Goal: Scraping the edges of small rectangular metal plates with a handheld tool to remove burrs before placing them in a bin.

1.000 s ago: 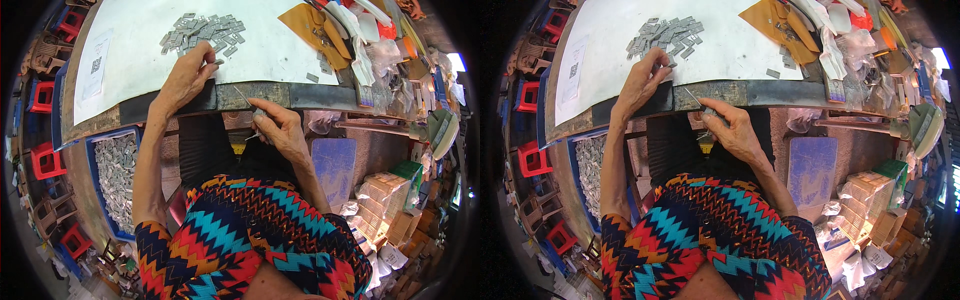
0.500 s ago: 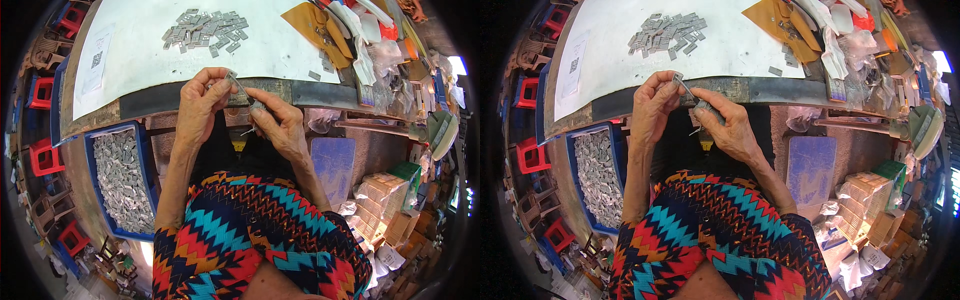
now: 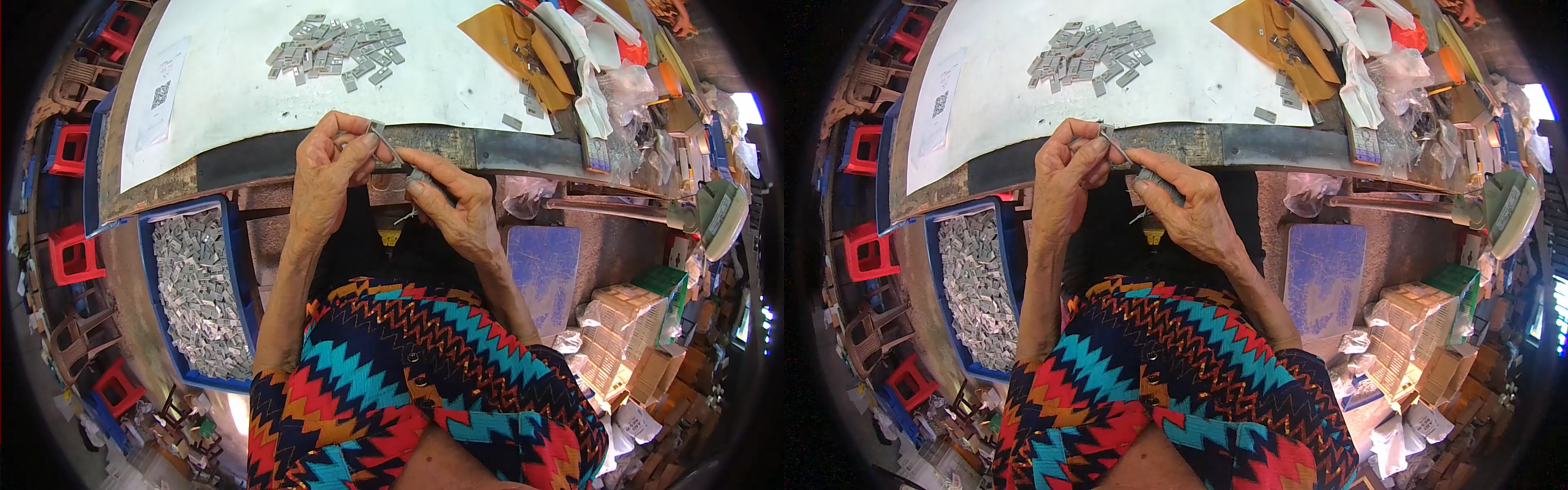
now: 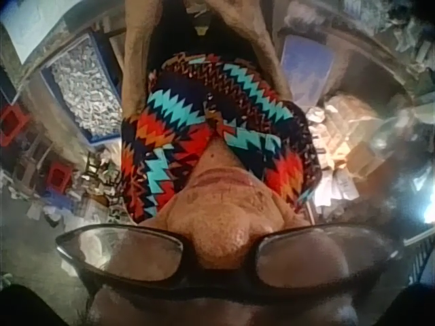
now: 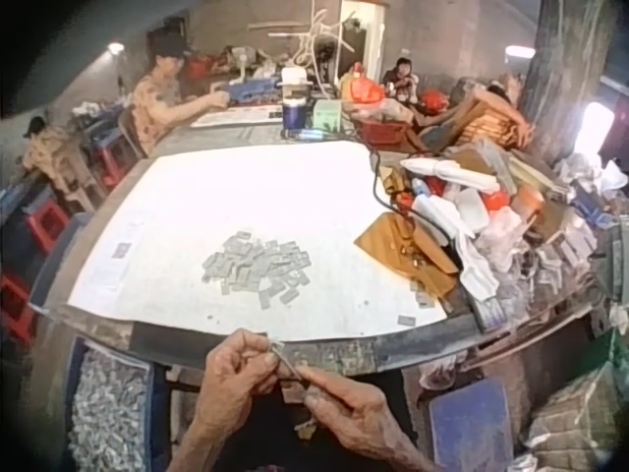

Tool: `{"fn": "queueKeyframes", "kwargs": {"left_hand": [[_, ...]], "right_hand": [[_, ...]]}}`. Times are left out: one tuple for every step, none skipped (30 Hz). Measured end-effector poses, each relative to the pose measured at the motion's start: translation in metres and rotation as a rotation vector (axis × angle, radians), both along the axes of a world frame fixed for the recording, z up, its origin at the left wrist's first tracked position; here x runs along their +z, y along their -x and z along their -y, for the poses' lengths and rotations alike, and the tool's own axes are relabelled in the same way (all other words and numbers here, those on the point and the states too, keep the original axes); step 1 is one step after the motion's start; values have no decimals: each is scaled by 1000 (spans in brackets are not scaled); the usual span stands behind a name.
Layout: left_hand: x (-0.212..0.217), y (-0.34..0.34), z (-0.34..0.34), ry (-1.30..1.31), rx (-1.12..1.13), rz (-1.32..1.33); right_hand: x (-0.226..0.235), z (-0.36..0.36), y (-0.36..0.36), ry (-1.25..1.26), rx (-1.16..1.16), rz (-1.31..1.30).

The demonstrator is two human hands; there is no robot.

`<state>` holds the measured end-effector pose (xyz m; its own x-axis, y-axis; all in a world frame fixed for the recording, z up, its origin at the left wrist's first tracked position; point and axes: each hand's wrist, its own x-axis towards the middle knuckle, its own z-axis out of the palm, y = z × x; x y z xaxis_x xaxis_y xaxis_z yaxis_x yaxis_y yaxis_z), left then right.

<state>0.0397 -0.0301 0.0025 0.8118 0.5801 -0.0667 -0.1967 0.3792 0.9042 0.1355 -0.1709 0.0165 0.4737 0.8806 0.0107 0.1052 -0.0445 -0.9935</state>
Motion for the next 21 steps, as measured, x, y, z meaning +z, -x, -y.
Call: {"fn": "queueKeyframes", "kwargs": {"left_hand": [[0, 0, 1, -12, 6, -3], [0, 0, 1, -12, 6, -3], [-1, 0, 0, -63, 15, -33], [-1, 1, 0, -114, 24, -64], [-1, 1, 1, -115, 24, -64], [0, 0, 2, -241, 57, -110], [1, 0, 3, -368, 91, -156], [2, 1, 3, -368, 90, -157], [2, 1, 3, -474, 112, -190], [2, 2, 3, -579, 135, -222], [0, 1, 4, -580, 134, -222], [-3, 1, 5, -690, 179, -221], [-4, 0, 5, -801, 224, -220], [-4, 0, 6, -801, 223, -218], [-3, 1, 7, -922, 235, -253], [-3, 2, 7, -1043, 248, -289], [-4, 2, 6, -1044, 249, -289], [-6, 3, 6, -1077, 254, -286], [-6, 3, 6, -1109, 257, -282], [-7, 3, 6, -1109, 257, -282], [-7, 3, 6, -1117, 275, -251]], "right_hand": [[-1, 1, 0, 10, -1, 13], [-2, 1, -1, 10, -1, 13], [-4, 1, -1, -2, -2, 45], [-6, 1, -1, -15, -2, 77], [-5, 2, -1, -15, -2, 77], [-5, 2, 0, -10, -7, 62], [-3, 2, 1, -6, -13, 48], [-1, 2, 2, -6, -13, 47], [1, 1, 2, 10, -16, 52], [2, 1, 3, 25, -19, 58], [-3, 0, 3, 25, -20, 58], [-12, -1, 1, -67, -36, 235], [-17, -2, 1, -159, -51, 413], [-17, -2, 2, -159, -52, 414], [-17, -2, 3, -125, -69, 527], [-17, -3, 5, -92, -83, 638], [-15, -3, 8, -93, -83, 638], [-12, -3, 13, -39, -100, 707], [-10, -3, 16, 18, -117, 777], [-11, -4, 17, 18, -117, 777], [-12, -4, 18, 0, -118, 745]]}}
